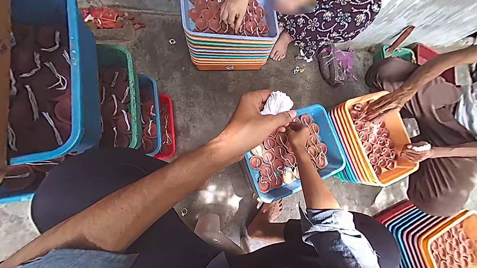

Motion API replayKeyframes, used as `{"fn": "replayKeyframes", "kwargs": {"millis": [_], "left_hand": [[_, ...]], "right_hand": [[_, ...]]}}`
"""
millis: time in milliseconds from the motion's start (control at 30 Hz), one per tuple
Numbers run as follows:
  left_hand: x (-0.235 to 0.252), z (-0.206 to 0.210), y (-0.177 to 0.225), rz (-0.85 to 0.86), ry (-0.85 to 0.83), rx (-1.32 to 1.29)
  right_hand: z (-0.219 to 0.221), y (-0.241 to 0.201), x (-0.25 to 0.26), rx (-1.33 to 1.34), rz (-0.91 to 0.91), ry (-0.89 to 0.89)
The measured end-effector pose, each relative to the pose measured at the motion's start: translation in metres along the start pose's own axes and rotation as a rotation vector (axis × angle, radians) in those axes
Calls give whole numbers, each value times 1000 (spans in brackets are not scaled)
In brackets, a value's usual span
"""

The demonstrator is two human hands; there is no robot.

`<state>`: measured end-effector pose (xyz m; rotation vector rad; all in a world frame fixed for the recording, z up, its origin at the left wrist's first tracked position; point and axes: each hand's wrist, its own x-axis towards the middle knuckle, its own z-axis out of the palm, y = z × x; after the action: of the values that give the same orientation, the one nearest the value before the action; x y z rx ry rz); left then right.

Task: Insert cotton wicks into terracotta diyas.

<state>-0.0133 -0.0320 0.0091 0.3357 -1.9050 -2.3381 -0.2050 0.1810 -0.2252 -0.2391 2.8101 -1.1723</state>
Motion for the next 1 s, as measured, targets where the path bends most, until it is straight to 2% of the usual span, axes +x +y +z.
{"fn": "replayKeyframes", "kwargs": {"millis": [133,533,667,767,867,1000], "left_hand": [[-1,-1,3,-29,8,-15],[-1,1,6,-63,-13,-13],[1,2,5,-146,-35,-109],[1,3,5,-189,-64,-164],[-1,3,5,-190,-116,-225],[-9,5,7,-177,-188,-265]], "right_hand": [[-7,-3,-13,-186,-8,-31],[-13,2,-20,-255,12,-76],[-30,-1,-28,-235,81,-53],[-58,-16,-34,-157,84,68],[-85,-44,-43,49,23,136],[-117,-114,-87,408,-174,-3]]}}
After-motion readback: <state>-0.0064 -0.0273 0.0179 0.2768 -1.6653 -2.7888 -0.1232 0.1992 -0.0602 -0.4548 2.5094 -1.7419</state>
